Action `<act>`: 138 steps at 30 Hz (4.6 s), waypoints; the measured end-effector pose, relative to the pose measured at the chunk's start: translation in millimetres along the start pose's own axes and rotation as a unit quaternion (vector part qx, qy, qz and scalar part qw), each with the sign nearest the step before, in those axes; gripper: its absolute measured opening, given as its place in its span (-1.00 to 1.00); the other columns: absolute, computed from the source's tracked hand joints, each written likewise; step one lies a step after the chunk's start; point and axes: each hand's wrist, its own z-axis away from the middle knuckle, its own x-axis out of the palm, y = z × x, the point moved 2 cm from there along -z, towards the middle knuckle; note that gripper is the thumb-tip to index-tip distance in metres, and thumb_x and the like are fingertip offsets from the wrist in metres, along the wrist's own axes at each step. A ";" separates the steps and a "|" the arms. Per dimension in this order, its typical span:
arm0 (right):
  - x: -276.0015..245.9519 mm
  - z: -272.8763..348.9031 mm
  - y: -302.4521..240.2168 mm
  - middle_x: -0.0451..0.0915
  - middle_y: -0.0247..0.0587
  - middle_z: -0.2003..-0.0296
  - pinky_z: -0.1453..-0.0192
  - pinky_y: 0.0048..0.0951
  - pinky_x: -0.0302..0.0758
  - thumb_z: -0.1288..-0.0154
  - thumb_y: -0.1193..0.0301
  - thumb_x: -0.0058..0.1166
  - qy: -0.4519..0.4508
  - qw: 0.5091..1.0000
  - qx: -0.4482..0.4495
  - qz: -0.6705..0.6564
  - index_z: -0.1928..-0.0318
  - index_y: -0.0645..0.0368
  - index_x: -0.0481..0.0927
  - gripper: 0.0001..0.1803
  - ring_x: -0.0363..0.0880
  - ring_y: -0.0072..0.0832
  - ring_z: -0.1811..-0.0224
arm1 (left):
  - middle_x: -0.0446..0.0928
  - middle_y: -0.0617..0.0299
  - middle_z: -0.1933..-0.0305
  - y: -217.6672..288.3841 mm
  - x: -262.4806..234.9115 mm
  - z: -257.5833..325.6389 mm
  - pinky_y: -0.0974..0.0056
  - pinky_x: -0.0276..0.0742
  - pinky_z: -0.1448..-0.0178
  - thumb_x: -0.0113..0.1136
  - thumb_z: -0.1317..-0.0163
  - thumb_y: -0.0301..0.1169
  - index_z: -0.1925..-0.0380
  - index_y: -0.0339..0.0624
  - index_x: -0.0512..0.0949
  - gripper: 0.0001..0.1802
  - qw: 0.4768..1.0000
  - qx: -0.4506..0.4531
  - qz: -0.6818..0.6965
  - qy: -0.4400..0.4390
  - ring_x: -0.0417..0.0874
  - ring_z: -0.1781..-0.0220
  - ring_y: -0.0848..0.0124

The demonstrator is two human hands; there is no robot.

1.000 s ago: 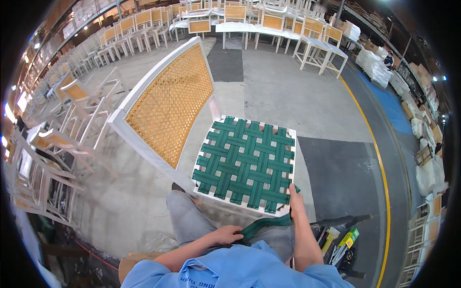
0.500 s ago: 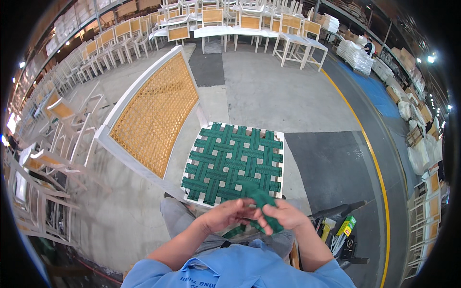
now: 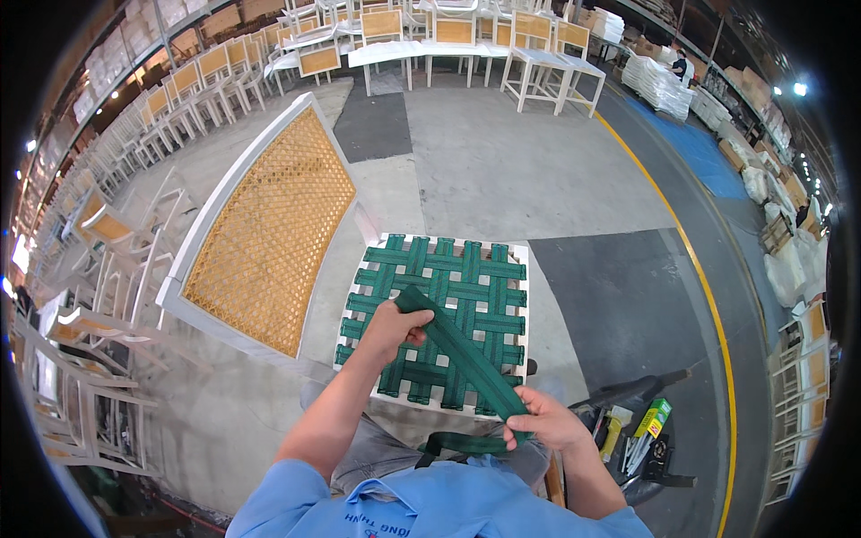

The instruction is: The person weaves green plastic straps into a white chair seat frame, alternating over and under existing strands. They use a staple gun to secure the straps at the edges and trim excess material with scissors. The chair seat becomes progressively filled with a woven pattern.

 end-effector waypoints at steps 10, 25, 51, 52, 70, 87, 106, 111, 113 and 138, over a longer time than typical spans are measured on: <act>-47.0 -52.1 8.0 0.67 -0.29 0.30 0.17 -0.43 0.61 -0.47 0.48 0.19 0.388 0.710 -0.203 0.551 -0.37 0.19 0.51 -0.51 0.64 -0.55 0.32 | 0.77 0.01 0.05 -53.9 18.3 -61.5 -0.05 0.66 -0.17 0.45 -0.15 -0.07 0.00 -0.19 0.75 -0.48 0.883 0.050 -0.454 0.109 0.77 -0.03 -0.06; 15.0 -253.2 20.2 0.58 -0.39 0.43 0.39 -0.41 0.58 -0.51 0.32 0.02 0.083 0.927 0.041 -0.363 0.16 0.18 0.52 -0.82 0.56 -0.54 0.49 | 0.75 0.04 0.30 -23.7 -12.1 -92.1 0.18 0.68 0.42 0.21 -0.32 -0.26 -0.21 -0.10 0.66 -0.53 0.936 -0.093 -0.337 -0.021 0.73 0.50 0.31; -10.0 -185.9 -4.9 0.67 -0.09 0.18 0.17 -0.30 0.68 -0.47 0.02 0.23 0.202 0.978 -0.008 0.052 -0.12 0.28 0.52 -0.44 0.69 -0.32 0.29 | 0.58 0.16 0.57 -25.6 -20.9 -108.5 0.23 0.57 0.60 0.05 -0.52 -0.33 0.03 -0.26 0.64 -0.73 0.931 -0.034 -0.364 -0.008 0.61 0.69 0.36; -26.2 -163.0 -5.8 0.67 -0.04 0.13 0.11 -0.24 0.68 -0.40 -0.02 0.30 0.268 0.937 -0.042 0.220 -0.12 0.29 0.53 -0.38 0.71 -0.24 0.22 | 0.55 0.18 0.58 -26.6 -24.8 -108.2 0.24 0.54 0.62 0.04 -0.52 -0.33 0.00 -0.26 0.63 -0.72 0.948 -0.024 -0.317 0.002 0.58 0.70 0.37; -19.7 -118.9 -2.0 0.66 -0.09 0.23 0.13 -0.21 0.70 -0.52 0.44 0.17 0.105 0.982 -0.065 -0.146 -0.32 0.40 0.40 -0.52 0.71 -0.29 0.23 | 0.53 0.30 0.14 9.1 -76.1 -112.8 0.21 0.63 0.12 -0.01 -0.61 -0.25 -0.09 -0.03 0.51 -0.78 0.997 -0.013 -0.070 0.031 0.55 0.24 0.44; -54.2 78.5 -39.7 0.76 0.05 0.14 0.05 -0.28 0.73 -0.35 0.67 0.23 0.051 0.997 -0.002 0.049 -0.39 0.32 0.45 -0.40 0.80 -0.28 0.27 | 0.73 -0.01 0.19 -14.3 -39.0 -129.7 0.02 0.66 -0.07 0.27 -0.37 -0.23 0.12 -0.27 0.72 -0.69 0.883 0.132 -0.370 0.256 0.76 0.07 0.06; 54.8 -201.0 -121.1 0.73 -0.19 0.07 0.05 -0.42 0.60 -0.47 0.33 0.27 0.144 0.858 -0.358 0.338 -0.06 0.27 0.71 -0.71 0.69 -0.45 0.10 | 0.66 0.38 0.27 14.6 -13.5 -20.2 0.41 0.50 0.12 0.22 -0.53 -0.26 0.11 -0.18 0.71 -0.77 0.982 0.159 0.029 0.092 0.57 0.27 0.60; 72.0 -229.8 -134.0 0.69 -0.17 0.20 0.13 -0.33 0.55 -0.44 0.34 0.27 0.145 0.815 -0.310 0.468 0.08 0.26 0.71 -0.77 0.64 -0.38 0.24 | 0.56 0.46 0.30 19.5 -16.0 2.1 0.42 0.48 0.06 0.24 -0.51 -0.33 0.28 -0.17 0.63 -0.82 0.981 0.166 0.033 0.095 0.53 0.20 0.65; 75.1 -230.4 -132.9 0.69 -0.17 0.22 0.11 -0.36 0.56 -0.43 0.38 0.27 0.140 0.824 -0.270 0.478 0.08 0.26 0.71 -0.81 0.65 -0.39 0.23 | 0.49 0.45 0.39 20.4 -14.8 3.9 0.44 0.35 0.22 0.28 -0.48 -0.35 0.30 -0.21 0.62 -0.82 0.969 0.181 0.121 0.121 0.42 0.33 0.64; 82.9 -228.0 -151.1 0.65 -0.16 0.14 0.05 -0.23 0.60 -0.37 0.50 0.25 0.026 0.685 -0.419 0.595 0.12 0.17 0.73 -0.89 0.67 -0.16 0.14 | 0.66 0.26 0.23 20.1 -4.1 10.6 0.28 0.60 -0.10 0.32 -0.42 -0.42 0.06 -0.18 0.69 -0.84 0.856 0.390 -0.182 0.285 0.70 0.02 0.42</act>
